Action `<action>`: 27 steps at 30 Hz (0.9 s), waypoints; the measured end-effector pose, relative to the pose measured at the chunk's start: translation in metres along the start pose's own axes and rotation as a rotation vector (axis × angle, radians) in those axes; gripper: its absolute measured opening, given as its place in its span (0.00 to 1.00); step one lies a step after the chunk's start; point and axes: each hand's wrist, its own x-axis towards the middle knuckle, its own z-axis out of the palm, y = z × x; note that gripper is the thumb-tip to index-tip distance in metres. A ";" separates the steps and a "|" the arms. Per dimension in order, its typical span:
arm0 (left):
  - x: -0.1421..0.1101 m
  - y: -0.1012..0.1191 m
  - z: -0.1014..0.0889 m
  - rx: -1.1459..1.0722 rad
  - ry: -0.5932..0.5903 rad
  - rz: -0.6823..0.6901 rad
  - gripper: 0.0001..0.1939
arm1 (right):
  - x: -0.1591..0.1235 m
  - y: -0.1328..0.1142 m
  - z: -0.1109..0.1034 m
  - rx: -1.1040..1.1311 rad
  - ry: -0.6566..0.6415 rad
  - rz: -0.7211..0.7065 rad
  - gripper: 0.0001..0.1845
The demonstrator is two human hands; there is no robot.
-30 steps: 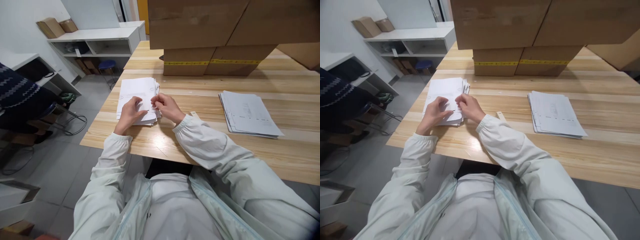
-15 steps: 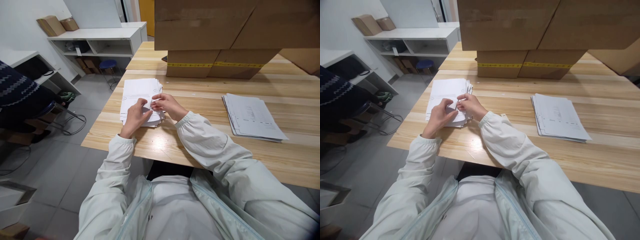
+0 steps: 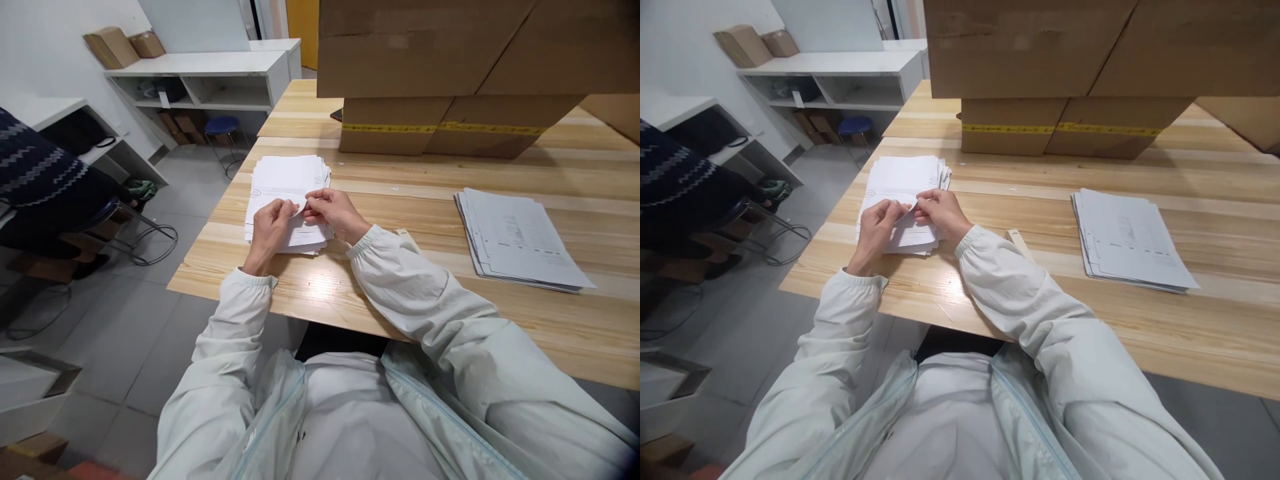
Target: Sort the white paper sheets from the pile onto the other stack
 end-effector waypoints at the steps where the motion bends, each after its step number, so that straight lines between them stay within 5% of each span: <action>1: 0.003 0.000 0.000 -0.014 0.011 -0.011 0.18 | 0.001 0.002 0.000 -0.002 -0.004 -0.022 0.06; 9: 0.031 -0.004 0.006 -0.111 0.051 -0.152 0.09 | 0.008 0.014 0.004 0.008 0.093 -0.068 0.16; 15: 0.037 0.000 0.008 -0.126 0.025 -0.117 0.08 | 0.008 0.012 0.004 0.002 0.075 -0.037 0.09; 21: 0.035 0.001 0.007 -0.198 -0.015 -0.138 0.04 | 0.011 0.018 0.010 -0.002 0.134 -0.160 0.23; 27: 0.035 -0.002 0.009 -0.165 0.011 -0.109 0.15 | 0.013 0.025 0.010 0.006 0.050 -0.176 0.17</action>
